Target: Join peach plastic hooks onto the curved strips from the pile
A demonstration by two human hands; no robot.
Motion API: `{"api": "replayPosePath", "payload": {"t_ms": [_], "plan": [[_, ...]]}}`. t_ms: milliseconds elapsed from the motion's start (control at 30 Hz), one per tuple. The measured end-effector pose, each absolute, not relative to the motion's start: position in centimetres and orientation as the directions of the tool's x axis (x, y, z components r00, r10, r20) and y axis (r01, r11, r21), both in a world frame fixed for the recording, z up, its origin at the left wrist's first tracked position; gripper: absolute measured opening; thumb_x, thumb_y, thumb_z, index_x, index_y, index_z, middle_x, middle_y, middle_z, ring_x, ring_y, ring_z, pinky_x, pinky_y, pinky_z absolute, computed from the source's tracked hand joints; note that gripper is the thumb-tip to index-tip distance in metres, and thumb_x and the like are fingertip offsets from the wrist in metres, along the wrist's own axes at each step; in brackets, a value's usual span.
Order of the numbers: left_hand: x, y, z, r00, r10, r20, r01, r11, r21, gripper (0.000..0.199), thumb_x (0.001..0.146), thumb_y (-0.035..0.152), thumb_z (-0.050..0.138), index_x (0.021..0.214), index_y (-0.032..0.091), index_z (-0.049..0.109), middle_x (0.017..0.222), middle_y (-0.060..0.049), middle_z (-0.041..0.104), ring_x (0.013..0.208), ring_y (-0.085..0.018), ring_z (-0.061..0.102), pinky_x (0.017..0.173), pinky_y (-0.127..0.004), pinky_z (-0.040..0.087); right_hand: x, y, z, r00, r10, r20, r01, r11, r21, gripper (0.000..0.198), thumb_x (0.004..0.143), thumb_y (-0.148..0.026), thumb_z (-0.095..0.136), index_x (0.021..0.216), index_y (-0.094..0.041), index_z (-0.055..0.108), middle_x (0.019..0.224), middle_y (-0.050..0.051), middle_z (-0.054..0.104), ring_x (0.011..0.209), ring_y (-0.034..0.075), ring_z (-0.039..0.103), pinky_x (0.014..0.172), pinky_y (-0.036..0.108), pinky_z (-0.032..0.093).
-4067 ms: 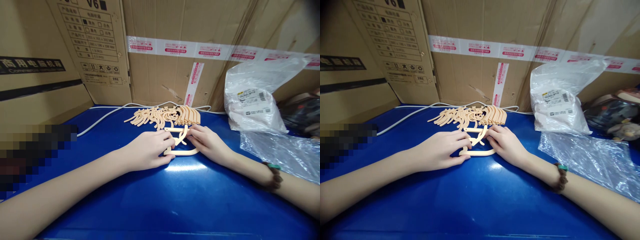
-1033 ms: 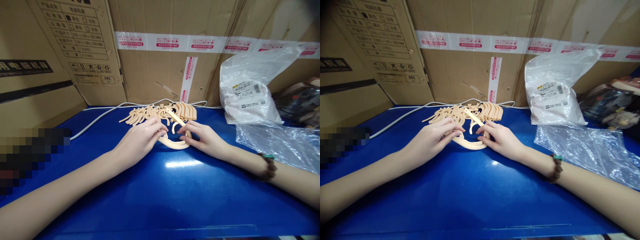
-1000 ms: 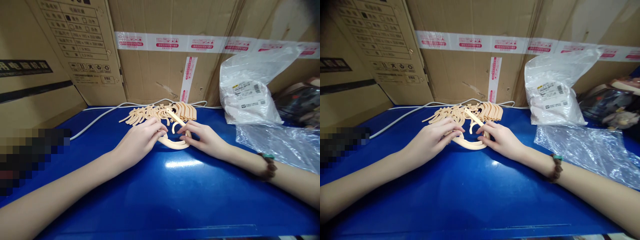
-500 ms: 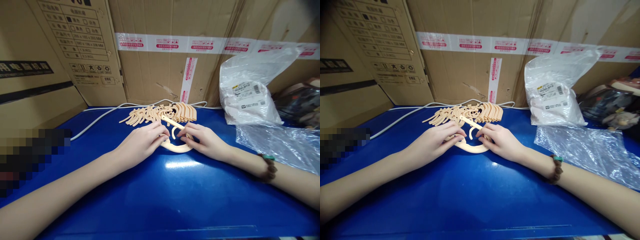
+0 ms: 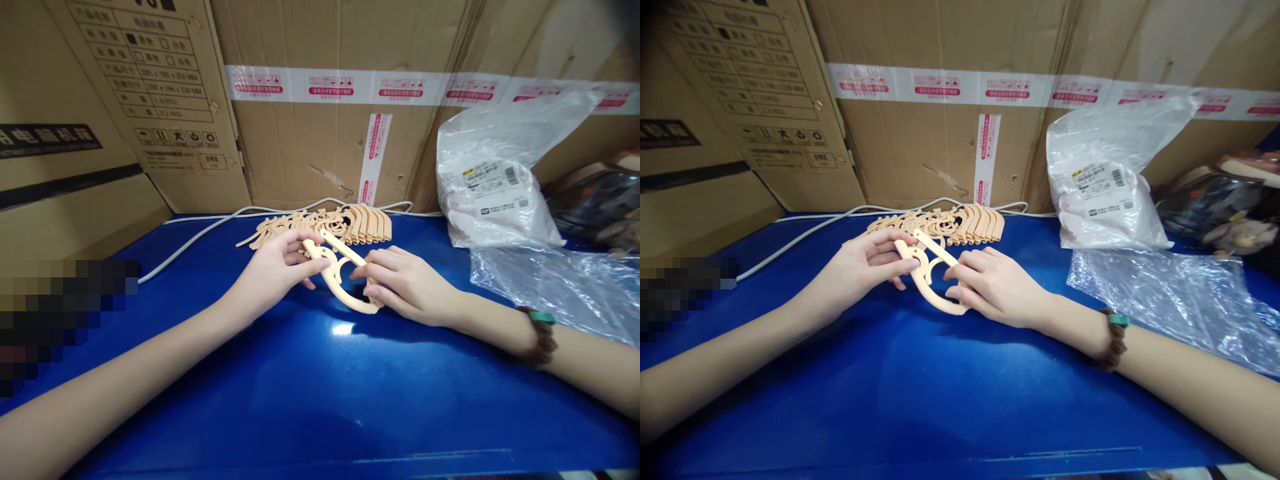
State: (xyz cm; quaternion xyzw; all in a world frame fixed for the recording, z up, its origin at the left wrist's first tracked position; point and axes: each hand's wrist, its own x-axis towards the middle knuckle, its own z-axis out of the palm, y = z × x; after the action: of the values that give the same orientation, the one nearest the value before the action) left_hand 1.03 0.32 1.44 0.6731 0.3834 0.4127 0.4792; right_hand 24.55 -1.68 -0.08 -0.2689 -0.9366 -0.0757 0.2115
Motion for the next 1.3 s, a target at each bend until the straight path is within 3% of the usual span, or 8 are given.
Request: {"api": "replayPosePath", "payload": {"t_ms": [200,333,567,667,800,967,1100,1300], "plan": [[1.2,-0.4,2.0,0.351,0.910,0.219,0.061,-0.256,0.965,0.054,0.077,0.032,0.073,0.123,0.014,0.053,0.104,-0.009,0.070,0.094,-0.020,0.068,0.078,-0.029,0.058,24.0,-2.7,0.1,-0.900,0.190,0.392,0.349,0.854,0.386,0.032,0.102,-0.036,0.037,0.106,-0.014,0.060,0.075,0.004,0.060,0.068,0.018,0.052,0.064,0.033,0.036],[1.4,-1.1,1.7,0.466,0.853,0.234,0.166,-0.345,0.924,0.047,0.079,0.037,0.070,0.119,0.016,0.056,0.104,-0.006,0.069,0.098,-0.020,0.065,0.082,-0.029,0.056,23.9,-3.0,0.0,-0.905,0.140,0.401,0.320,0.846,0.427,0.024,0.100,-0.031,0.044,0.108,-0.015,0.060,0.078,0.004,0.061,0.069,0.017,0.054,0.062,0.032,0.037],[1.1,-1.2,1.2,0.592,0.776,0.217,0.329,-0.479,0.814,0.029,0.086,0.036,0.057,0.107,0.016,0.056,0.087,-0.001,0.065,0.075,-0.014,0.060,0.068,-0.026,0.049,23.9,-2.7,-0.1,-0.884,0.187,0.428,0.379,0.823,0.424,0.028,0.099,-0.028,0.044,0.117,-0.012,0.058,0.082,0.007,0.065,0.071,0.019,0.057,0.062,0.034,0.038],[0.6,-0.9,1.4,0.613,0.756,0.229,0.473,-0.583,0.661,0.026,0.088,0.037,0.051,0.105,0.017,0.057,0.086,-0.001,0.065,0.076,-0.015,0.059,0.067,-0.026,0.045,24.0,-2.5,-0.3,-0.835,0.289,0.468,0.481,0.797,0.365,0.031,0.099,-0.025,0.039,0.123,-0.012,0.055,0.089,0.009,0.068,0.076,0.020,0.059,0.066,0.035,0.041],[0.3,-0.9,1.8,0.614,0.748,0.253,0.680,-0.664,0.311,0.022,0.089,0.040,0.051,0.090,0.018,0.056,0.078,0.000,0.064,0.064,-0.014,0.056,0.056,-0.025,0.034,24.0,-2.3,-0.3,-0.801,0.342,0.491,0.535,0.776,0.333,0.030,0.098,-0.023,0.039,0.119,-0.012,0.058,0.096,0.011,0.071,0.080,0.021,0.062,0.072,0.036,0.042],[0.0,-1.0,2.1,0.607,0.683,0.407,0.737,-0.675,0.032,0.024,0.090,0.035,0.054,0.108,0.019,0.058,0.096,-0.003,0.068,0.081,-0.018,0.064,0.061,-0.025,0.037,24.0,-2.4,-0.3,-0.788,0.353,0.505,0.532,0.802,0.270,0.030,0.099,-0.027,0.042,0.114,-0.012,0.063,0.095,0.011,0.074,0.083,0.021,0.066,0.073,0.037,0.045],[-0.2,-0.7,2.1,0.611,0.624,0.487,0.751,-0.652,-0.108,0.029,0.091,0.034,0.055,0.116,0.019,0.058,0.114,-0.005,0.065,0.099,-0.021,0.064,0.070,-0.026,0.044,24.1,-2.6,-0.3,-0.795,0.371,0.479,0.523,0.820,0.232,0.032,0.100,-0.031,0.042,0.118,-0.014,0.063,0.095,0.010,0.075,0.077,0.018,0.068,0.067,0.032,0.045],[-0.2,-0.3,1.8,0.633,0.638,0.439,0.757,-0.627,-0.181,0.028,0.093,0.037,0.054,0.115,0.020,0.060,0.114,-0.006,0.064,0.099,-0.021,0.063,0.072,-0.026,0.046,24.2,-2.6,-0.4,-0.810,0.357,0.465,0.500,0.835,0.231,0.031,0.101,-0.025,0.041,0.116,-0.013,0.064,0.080,0.004,0.075,0.060,0.013,0.064,0.056,0.031,0.040]]}}
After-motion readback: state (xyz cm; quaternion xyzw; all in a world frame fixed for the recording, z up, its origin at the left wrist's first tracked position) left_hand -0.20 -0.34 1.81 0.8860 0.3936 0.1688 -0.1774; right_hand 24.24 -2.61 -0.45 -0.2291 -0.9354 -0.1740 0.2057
